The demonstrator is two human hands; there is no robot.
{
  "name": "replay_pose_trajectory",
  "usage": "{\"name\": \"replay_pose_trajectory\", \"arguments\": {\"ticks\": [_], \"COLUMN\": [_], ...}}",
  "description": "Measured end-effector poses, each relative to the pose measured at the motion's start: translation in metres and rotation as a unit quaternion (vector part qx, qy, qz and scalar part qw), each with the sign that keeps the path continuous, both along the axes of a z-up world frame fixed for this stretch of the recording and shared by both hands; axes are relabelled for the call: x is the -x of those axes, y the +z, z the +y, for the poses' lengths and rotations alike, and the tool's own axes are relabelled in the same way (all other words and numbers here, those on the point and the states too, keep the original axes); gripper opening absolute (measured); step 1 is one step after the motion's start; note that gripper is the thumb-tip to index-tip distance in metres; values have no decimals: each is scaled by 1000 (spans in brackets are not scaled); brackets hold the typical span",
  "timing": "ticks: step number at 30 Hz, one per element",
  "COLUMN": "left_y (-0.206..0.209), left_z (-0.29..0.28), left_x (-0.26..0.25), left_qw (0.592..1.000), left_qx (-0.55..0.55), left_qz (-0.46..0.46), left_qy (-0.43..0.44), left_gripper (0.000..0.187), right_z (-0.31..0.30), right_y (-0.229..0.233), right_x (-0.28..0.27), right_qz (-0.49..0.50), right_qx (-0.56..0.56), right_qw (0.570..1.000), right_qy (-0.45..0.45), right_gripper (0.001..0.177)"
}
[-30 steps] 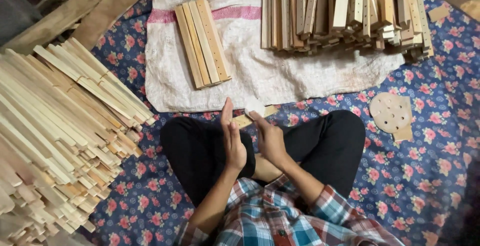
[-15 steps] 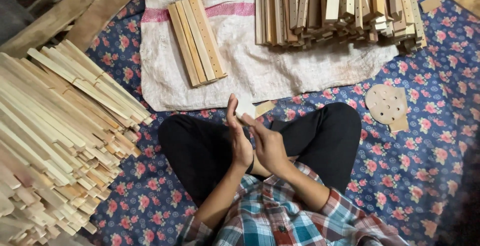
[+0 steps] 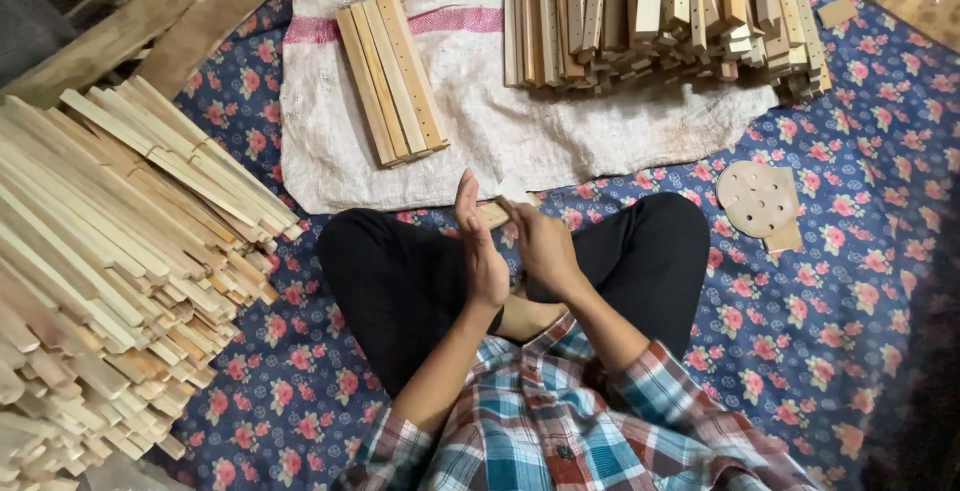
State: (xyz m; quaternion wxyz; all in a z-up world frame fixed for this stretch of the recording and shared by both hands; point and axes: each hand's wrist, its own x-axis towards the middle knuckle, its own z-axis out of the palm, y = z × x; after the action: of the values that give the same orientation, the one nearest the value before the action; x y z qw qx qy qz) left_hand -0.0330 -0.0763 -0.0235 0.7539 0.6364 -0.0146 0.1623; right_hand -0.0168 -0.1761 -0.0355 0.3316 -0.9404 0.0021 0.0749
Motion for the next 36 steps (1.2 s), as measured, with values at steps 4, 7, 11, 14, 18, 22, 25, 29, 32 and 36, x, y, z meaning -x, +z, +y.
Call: {"name": "replay_pose_trajectory", "arguments": {"ticks": [4, 7, 11, 14, 18, 22, 25, 29, 32, 36], "left_y": [-6, -7, -4, -3, -1, 4, -10, -2, 6, -5], "left_z": [-1, -5, -9, -9, -9, -14, -16, -17, -14, -14], "left_x": [7, 7, 12, 21, 21, 20, 22, 24, 23, 20], "left_qw": [1000, 1000, 1000, 998, 993, 998, 999, 1000, 998, 996], "left_qx": [-11, -4, -1, 23, 48, 12, 16, 9, 3, 25], "left_qz": [3, 1, 26, 46, 82, 37, 32, 7, 38, 70], "left_qy": [6, 1, -13, -39, -65, -44, -39, -26, -43, -55], "left_gripper": [59, 63, 63, 66, 66, 63, 64, 66, 67, 66], "right_z": [-25, 6, 3, -30, 2, 5, -22, -28, -6, -12], "right_y": [-65, 62, 44, -69, 51, 83, -28, -37, 60, 35], "right_x": [-27, 23, 18, -21, 19, 38, -5, -15, 23, 17], "right_qz": [42, 21, 1, 32, -6, -19, -3, 49, 33, 10], "right_qx": [-16, -45, -39, -26, -60, -43, -6, -38, -45, -39], "right_qw": [998, 999, 999, 999, 998, 999, 1000, 998, 998, 999], "right_qy": [-48, -6, -9, -33, 12, 15, 5, -18, 4, 11], "right_gripper": [28, 24, 26, 29, 26, 24, 26, 29, 26, 30]}}
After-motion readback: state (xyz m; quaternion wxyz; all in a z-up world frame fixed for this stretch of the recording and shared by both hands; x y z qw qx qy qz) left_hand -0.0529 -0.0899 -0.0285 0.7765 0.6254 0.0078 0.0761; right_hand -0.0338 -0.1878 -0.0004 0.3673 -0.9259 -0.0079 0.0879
